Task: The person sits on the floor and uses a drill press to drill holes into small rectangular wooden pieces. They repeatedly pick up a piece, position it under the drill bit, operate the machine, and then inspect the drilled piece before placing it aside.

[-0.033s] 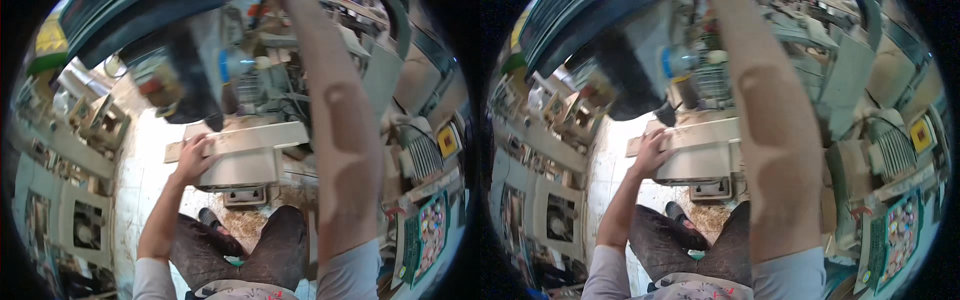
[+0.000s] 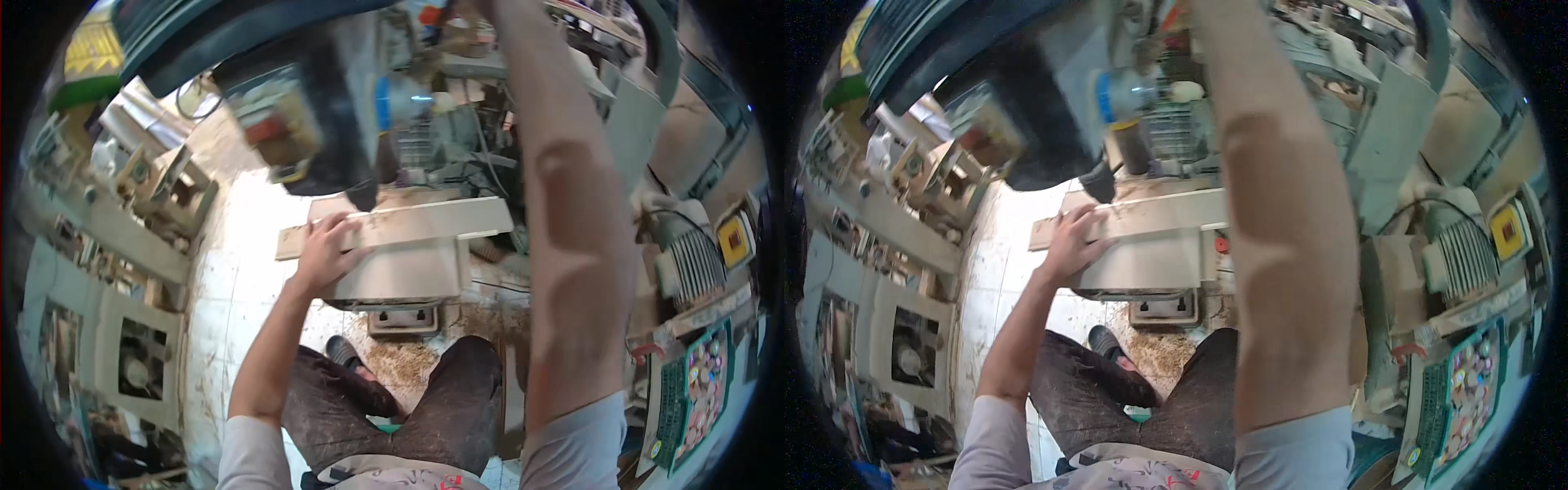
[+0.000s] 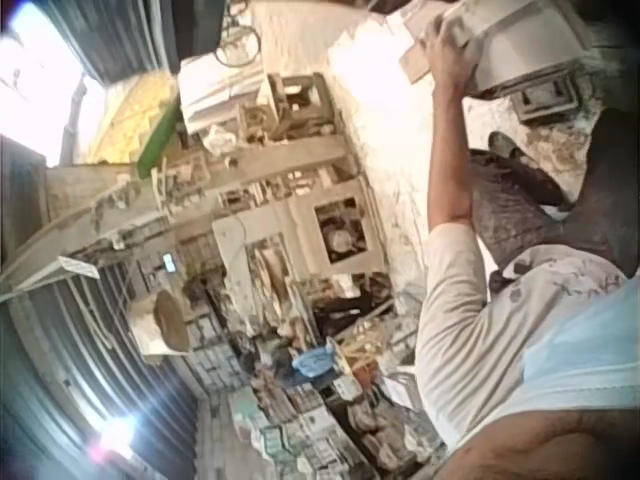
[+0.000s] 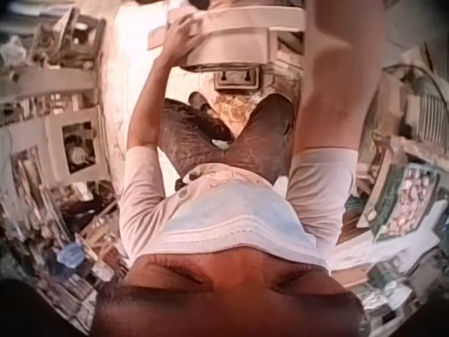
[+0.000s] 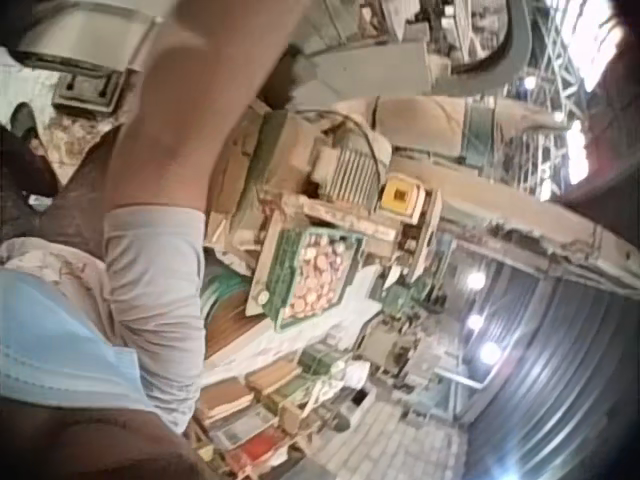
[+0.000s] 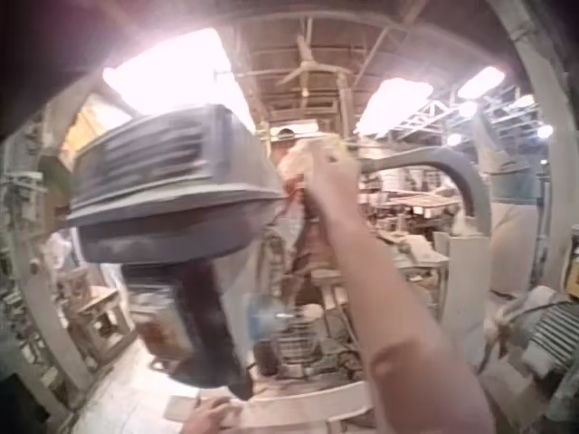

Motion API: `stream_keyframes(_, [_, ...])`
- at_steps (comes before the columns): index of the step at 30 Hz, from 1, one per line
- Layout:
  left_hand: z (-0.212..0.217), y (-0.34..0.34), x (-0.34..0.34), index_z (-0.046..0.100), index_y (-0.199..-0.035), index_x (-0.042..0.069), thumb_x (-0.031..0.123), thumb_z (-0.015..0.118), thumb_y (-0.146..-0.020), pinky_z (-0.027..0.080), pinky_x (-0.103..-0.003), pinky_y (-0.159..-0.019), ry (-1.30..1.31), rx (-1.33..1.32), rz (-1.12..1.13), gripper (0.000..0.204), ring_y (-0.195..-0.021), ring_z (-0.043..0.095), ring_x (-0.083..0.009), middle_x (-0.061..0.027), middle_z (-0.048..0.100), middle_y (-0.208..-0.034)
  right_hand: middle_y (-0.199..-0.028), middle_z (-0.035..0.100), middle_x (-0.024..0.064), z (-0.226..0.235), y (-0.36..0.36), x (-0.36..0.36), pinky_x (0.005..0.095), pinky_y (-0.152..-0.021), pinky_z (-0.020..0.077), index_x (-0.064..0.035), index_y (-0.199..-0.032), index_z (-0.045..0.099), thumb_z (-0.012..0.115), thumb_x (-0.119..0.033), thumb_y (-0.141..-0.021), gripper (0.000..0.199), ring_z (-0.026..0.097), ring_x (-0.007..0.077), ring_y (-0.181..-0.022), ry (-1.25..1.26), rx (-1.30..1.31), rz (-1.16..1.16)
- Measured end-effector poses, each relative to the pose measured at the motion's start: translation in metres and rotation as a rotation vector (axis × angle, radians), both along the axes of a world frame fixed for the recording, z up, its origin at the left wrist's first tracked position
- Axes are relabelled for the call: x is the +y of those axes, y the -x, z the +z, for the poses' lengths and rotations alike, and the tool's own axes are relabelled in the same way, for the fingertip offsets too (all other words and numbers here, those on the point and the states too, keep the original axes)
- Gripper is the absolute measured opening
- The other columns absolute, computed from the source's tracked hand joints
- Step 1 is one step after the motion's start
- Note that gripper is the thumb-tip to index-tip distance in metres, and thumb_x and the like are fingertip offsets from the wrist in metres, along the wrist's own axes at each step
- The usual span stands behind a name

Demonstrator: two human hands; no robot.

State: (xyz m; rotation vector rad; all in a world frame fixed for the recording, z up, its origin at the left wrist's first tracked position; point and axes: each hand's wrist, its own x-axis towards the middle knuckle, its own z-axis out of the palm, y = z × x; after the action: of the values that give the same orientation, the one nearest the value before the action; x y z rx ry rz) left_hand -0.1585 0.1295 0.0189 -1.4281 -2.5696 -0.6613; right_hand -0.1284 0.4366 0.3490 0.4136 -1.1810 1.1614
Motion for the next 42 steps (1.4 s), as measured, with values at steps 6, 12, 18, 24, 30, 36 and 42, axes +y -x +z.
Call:
stream_keyframes(6, [0.000,-0.008,-0.006,0.063,-0.115,0.012,0.049,0.070,-0.077,0.017,-0.060,-0.110,0.000,-0.009,0.136,0.054,-0.125,0.048,-0.0282,-0.0118,0.053,-0.130,-0.061,0.049,-0.0017,-0.011,-0.024,-0.039,0.0268,-0.045,0.0323,-0.0087,-0.084,0.061,0.051,-0.029,-0.093,0.024,0.043,0.0107,-0.050,0.141,-0.298,0.046])
stream_keyframes(12, [-0.004,-0.015,0.005,0.063,-0.112,0.013,0.048,0.070,-0.077,0.017,-0.061,-0.109,-0.062,-0.026,0.206,0.050,-0.123,0.048,-0.0255,-0.0085,0.054,-0.126,-0.075,0.056,0.0022,-0.010,-0.046,-0.076,0.0280,-0.056,0.0419,-0.0076,-0.089,0.062,0.053,-0.027,-0.091,0.021,0.052,0.0126,-0.064,0.294,-0.235,-0.018])
stream_keyframes(18, [-0.014,-0.010,0.009,0.062,-0.110,0.017,0.046,0.071,-0.075,0.019,-0.067,-0.106,-0.100,0.008,0.194,0.046,-0.119,0.050,-0.0255,-0.0070,0.054,-0.119,-0.085,0.063,0.0059,-0.019,-0.056,-0.101,0.0289,-0.069,0.0499,-0.0042,-0.106,0.059,0.047,-0.028,-0.096,0.028,0.061,0.0176,-0.075,0.256,-0.122,0.084])
stream_keyframes(24, [-0.011,-0.003,0.005,0.062,-0.111,0.016,0.046,0.070,-0.076,0.021,-0.067,-0.105,-0.099,0.042,0.164,0.047,-0.120,0.048,-0.0243,-0.0077,0.054,-0.119,-0.086,0.063,0.0057,-0.037,-0.072,-0.080,0.0287,-0.067,0.0488,-0.0056,-0.104,0.059,0.047,-0.029,-0.097,0.027,0.060,0.0157,-0.075,-0.014,-0.183,0.210])
stream_keyframes(30, [-0.009,-0.008,0.006,0.062,-0.111,0.015,0.046,0.070,-0.077,0.022,-0.067,-0.106,-0.095,0.031,0.175,0.047,-0.121,0.047,-0.0243,-0.0077,0.054,-0.118,-0.090,0.063,0.0089,-0.037,-0.075,-0.062,0.0264,-0.071,0.0498,-0.0013,-0.103,0.058,0.057,-0.018,-0.092,0.019,0.060,0.0147,-0.076,0.201,-0.012,0.018])
stream_keyframes(36, [-0.007,-0.011,0.007,0.063,-0.108,0.012,0.047,0.069,-0.078,0.019,-0.065,-0.107,-0.075,-0.025,0.193,0.046,-0.123,0.047,-0.0269,-0.0096,0.052,-0.124,-0.086,0.059,0.0080,-0.044,-0.087,-0.071,0.0263,-0.075,0.0463,0.0006,-0.102,0.055,0.055,-0.016,-0.092,0.019,0.055,0.0155,-0.079,0.218,-0.056,0.022])
stream_keyframes(42, [-0.009,-0.011,0.008,0.063,-0.109,0.013,0.046,0.069,-0.078,0.019,-0.065,-0.107,-0.095,-0.008,0.199,0.046,-0.122,0.048,-0.0266,-0.0091,0.053,-0.123,-0.084,0.059,0.0115,-0.051,-0.094,-0.062,0.0308,-0.073,0.0444,0.0031,-0.100,0.055,0.053,-0.018,-0.092,0.022,0.053,0.0200,-0.076,0.142,-0.089,0.089])
